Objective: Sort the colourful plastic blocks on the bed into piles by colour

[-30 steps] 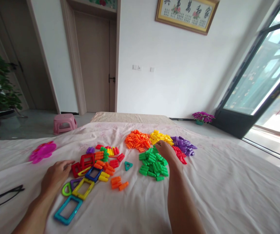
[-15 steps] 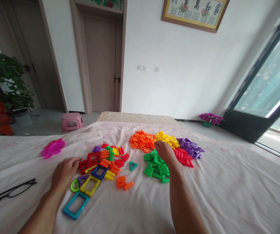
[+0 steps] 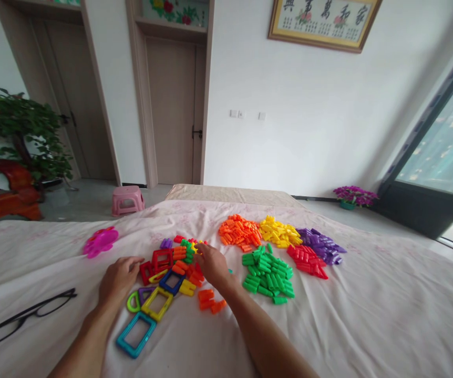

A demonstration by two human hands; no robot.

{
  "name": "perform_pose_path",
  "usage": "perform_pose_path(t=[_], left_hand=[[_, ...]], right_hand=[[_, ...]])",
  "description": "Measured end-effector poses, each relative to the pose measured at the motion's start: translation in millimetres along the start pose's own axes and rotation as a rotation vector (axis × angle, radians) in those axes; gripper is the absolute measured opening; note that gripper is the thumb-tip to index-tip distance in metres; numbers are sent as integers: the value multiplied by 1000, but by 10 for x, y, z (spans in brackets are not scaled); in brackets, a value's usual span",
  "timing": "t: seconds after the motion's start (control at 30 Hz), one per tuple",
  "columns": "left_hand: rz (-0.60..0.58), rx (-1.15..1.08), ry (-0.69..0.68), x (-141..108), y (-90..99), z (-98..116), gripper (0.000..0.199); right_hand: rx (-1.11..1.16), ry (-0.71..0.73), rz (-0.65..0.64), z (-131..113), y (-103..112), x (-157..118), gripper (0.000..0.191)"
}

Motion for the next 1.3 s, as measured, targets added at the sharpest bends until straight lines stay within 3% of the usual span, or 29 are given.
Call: perform_pose_path(t=[0.2, 0.37, 0.5, 0.67, 0.8, 0.9, 1.1, 1.3], left_hand=[[-6, -12, 22, -31, 40, 46, 39], [-11, -19, 5, -27, 44, 47, 38], [-26, -19, 5, 1, 19, 4, 39], [-27, -24, 15, 21, 6, -24, 39], [-31, -22, 29, 8, 28, 4, 38], [-39, -29, 40, 6, 36, 15, 38], [-38, -25, 33, 31, 3, -24, 39], [-22, 5, 21, -1, 25, 16, 40]], right_hand=[[-74, -41, -2, 17, -122, 224, 24], [-31, -46, 75, 154, -47, 140, 26], [27, -61, 156, 398, 259, -41, 25], [-29, -34, 241, 714, 877, -353, 25], [-139, -125, 241, 940, 1304, -647, 25], [-194, -198, 237, 1118, 1468, -851, 24], [-317, -293, 227, 1283, 1510, -1020, 26], [-233, -121, 252, 857, 1252, -737, 27]])
Point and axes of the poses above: each hand's wrist, its own x-axis towards the middle knuckle, its own y-axis out of the back of the hand, z = x × y, the point moved 1 cm from there along x, towards the middle knuckle, and after that the axes turned 11 degrees about y, right-handed, at the moved point
